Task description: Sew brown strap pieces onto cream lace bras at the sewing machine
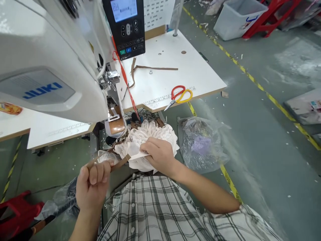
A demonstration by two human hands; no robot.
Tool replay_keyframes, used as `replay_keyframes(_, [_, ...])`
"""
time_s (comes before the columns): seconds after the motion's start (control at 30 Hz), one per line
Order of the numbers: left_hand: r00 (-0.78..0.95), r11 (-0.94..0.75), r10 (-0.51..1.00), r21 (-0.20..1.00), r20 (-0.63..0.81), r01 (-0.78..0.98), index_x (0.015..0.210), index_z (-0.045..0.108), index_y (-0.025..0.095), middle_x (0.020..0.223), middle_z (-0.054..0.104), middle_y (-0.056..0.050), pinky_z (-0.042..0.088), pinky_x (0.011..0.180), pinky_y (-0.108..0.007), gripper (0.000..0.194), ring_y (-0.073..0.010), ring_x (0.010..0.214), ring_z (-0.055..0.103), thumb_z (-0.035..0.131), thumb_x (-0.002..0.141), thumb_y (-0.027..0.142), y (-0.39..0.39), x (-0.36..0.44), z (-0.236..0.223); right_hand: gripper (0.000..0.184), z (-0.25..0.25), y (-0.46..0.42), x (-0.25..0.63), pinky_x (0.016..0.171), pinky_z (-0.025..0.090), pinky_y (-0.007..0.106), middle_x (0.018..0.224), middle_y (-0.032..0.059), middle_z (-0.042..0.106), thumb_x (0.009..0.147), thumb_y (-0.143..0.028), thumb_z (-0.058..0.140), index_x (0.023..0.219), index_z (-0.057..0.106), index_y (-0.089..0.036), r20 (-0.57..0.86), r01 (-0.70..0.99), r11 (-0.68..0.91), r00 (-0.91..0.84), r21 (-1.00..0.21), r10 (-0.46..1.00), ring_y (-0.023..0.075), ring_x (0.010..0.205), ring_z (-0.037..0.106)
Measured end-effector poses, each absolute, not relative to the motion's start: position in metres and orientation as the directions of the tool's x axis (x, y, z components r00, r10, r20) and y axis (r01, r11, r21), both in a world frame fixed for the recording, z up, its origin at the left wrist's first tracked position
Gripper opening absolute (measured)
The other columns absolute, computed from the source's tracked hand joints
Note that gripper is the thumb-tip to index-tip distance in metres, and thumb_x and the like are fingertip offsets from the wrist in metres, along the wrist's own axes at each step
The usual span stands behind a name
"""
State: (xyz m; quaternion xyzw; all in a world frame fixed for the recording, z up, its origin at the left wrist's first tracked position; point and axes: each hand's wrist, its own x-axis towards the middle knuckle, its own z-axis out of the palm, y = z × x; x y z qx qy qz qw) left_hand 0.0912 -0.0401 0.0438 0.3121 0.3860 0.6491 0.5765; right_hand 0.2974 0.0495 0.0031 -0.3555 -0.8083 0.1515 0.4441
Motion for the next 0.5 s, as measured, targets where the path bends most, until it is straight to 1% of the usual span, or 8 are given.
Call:
replay_keyframes(0.1, [-0.143,-0.079,0.99,0.897,0.018,-0.435,0.058,0.039,0.019,0.052,0.027,0.004,0.04,0.081,-0.035,0.045,-0.0133,0.056,0.035,0.035,0.1,0.036,-0.049,0.089,0.039,0.019,0.005,0.047,0.293,0.051,0.032,0.021,0.059,-0.0022,0.052,0.083,-0.004,0.05,0.073,0.054,-0.019,0.636,0.407,0.731,-0.364,-0.548,0.68,0.0094,0.053,0.048])
replay_keyframes(0.27, [-0.184,-0.104,0.983,0.902,0.028,-0.418,0.058,0.038,0.019,0.052,0.028,0.003,0.04,0.08,-0.036,0.044,-0.0133,0.055,0.037,0.036,0.099,0.036,-0.055,0.085,0.039,0.02,0.004,0.043,0.287,0.05,0.031,0.022,0.059,-0.0019,0.052,0.082,-0.003,0.05,0.071,0.055,-0.019,0.632,0.381,0.734,-0.374,-0.562,0.678,0.0095,0.053,0.047])
replay_keyframes(0.33, [-0.204,-0.102,0.979,0.899,0.015,-0.425,0.057,0.039,0.019,0.052,0.029,0.003,0.042,0.08,-0.035,0.045,-0.0132,0.055,0.038,0.038,0.099,0.036,-0.054,0.082,0.044,0.018,0.005,0.043,0.287,0.051,0.031,0.022,0.06,-0.0019,0.052,0.082,-0.005,0.05,0.074,0.059,-0.018,0.605,0.383,0.719,-0.388,-0.58,0.695,0.0097,0.054,0.047])
replay_keyframes(0.37, [-0.22,-0.093,0.975,0.898,-0.005,-0.431,0.057,0.04,0.019,0.051,0.03,0.004,0.043,0.08,-0.035,0.045,-0.0131,0.055,0.039,0.039,0.099,0.036,-0.051,0.08,0.048,0.015,0.007,0.043,0.287,0.051,0.031,0.022,0.06,-0.0022,0.053,0.083,-0.008,0.052,0.08,0.062,-0.018,0.545,0.391,0.684,-0.415,-0.616,0.728,0.0098,0.054,0.047])
replay_keyframes(0.4, [-0.241,-0.077,0.97,0.898,-0.033,-0.433,0.058,0.043,0.019,0.051,0.03,0.004,0.044,0.081,-0.034,0.045,-0.0128,0.054,0.041,0.04,0.099,0.036,-0.047,0.078,0.052,0.014,0.009,0.043,0.287,0.052,0.031,0.022,0.061,-0.0026,0.053,0.084,-0.012,0.054,0.089,0.065,-0.019,0.439,0.396,0.622,-0.462,-0.675,0.771,0.01,0.055,0.047])
replay_keyframes(0.43, [-0.269,-0.059,0.961,0.901,-0.065,-0.43,0.059,0.046,0.02,0.05,0.031,0.004,0.045,0.08,-0.033,0.044,-0.0124,0.054,0.042,0.041,0.099,0.037,-0.041,0.075,0.056,0.017,0.012,0.043,0.286,0.054,0.032,0.022,0.064,-0.0027,0.055,0.086,-0.017,0.056,0.099,0.067,-0.02,0.292,0.389,0.53,-0.525,-0.753,0.8,0.0103,0.057,0.049])
replay_keyframes(0.47, [-0.303,-0.037,0.948,0.907,-0.101,-0.42,0.061,0.05,0.02,0.049,0.033,0.005,0.047,0.079,-0.032,0.043,-0.0119,0.053,0.044,0.041,0.099,0.037,-0.034,0.072,0.06,0.023,0.015,0.042,0.285,0.057,0.035,0.022,0.069,-0.0021,0.058,0.088,-0.024,0.057,0.108,0.066,-0.022,0.118,0.366,0.406,-0.603,-0.837,0.789,0.0109,0.062,0.052])
replay_keyframes(0.5, [-0.337,-0.011,0.931,0.915,-0.137,-0.402,0.063,0.054,0.02,0.049,0.036,0.005,0.049,0.076,-0.031,0.041,-0.0115,0.052,0.046,0.043,0.099,0.038,-0.025,0.068,0.063,0.027,0.018,0.041,0.283,0.061,0.038,0.022,0.075,-0.0009,0.061,0.089,-0.031,0.057,0.114,0.066,-0.023,-0.047,0.328,0.256,-0.692,-0.909,0.72,0.0119,0.068,0.055])
